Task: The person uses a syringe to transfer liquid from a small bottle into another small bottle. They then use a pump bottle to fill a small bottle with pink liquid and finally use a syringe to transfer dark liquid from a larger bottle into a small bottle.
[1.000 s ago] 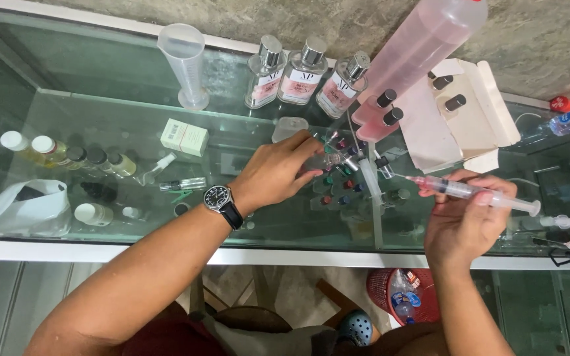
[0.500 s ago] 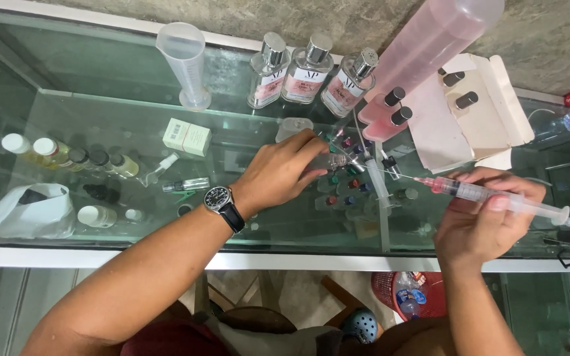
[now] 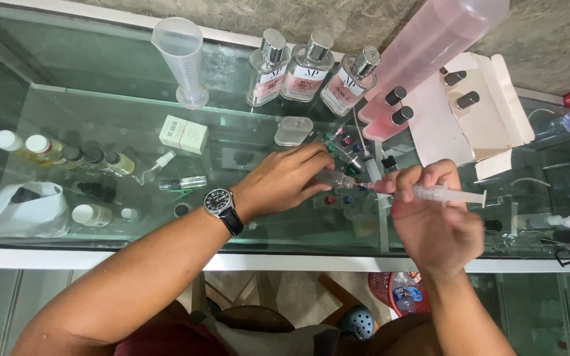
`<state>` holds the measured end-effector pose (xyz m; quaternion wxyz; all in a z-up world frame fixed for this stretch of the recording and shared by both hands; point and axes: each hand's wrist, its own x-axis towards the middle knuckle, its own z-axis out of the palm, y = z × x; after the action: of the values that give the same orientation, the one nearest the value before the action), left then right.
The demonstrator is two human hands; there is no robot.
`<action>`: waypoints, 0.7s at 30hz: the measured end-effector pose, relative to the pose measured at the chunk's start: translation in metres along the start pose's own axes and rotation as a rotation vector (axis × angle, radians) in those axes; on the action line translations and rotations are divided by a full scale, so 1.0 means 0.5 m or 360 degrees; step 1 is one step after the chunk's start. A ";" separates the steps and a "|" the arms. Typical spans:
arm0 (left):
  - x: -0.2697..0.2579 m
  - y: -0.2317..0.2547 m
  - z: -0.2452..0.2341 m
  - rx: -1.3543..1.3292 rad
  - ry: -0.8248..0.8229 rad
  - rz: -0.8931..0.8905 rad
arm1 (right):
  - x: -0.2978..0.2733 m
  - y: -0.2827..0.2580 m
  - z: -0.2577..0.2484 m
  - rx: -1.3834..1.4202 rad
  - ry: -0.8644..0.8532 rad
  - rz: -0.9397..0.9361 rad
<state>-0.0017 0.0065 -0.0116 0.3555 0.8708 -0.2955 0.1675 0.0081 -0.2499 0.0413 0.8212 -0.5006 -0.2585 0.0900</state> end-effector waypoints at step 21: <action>-0.003 0.012 0.011 0.0065 0.0073 0.0297 | 0.043 -0.026 0.075 0.0291 0.0268 0.0084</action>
<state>-0.0062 -0.0003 -0.0131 0.3273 0.8425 -0.3636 0.2257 0.0054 -0.2182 0.0734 0.8796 -0.4360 -0.1661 0.0925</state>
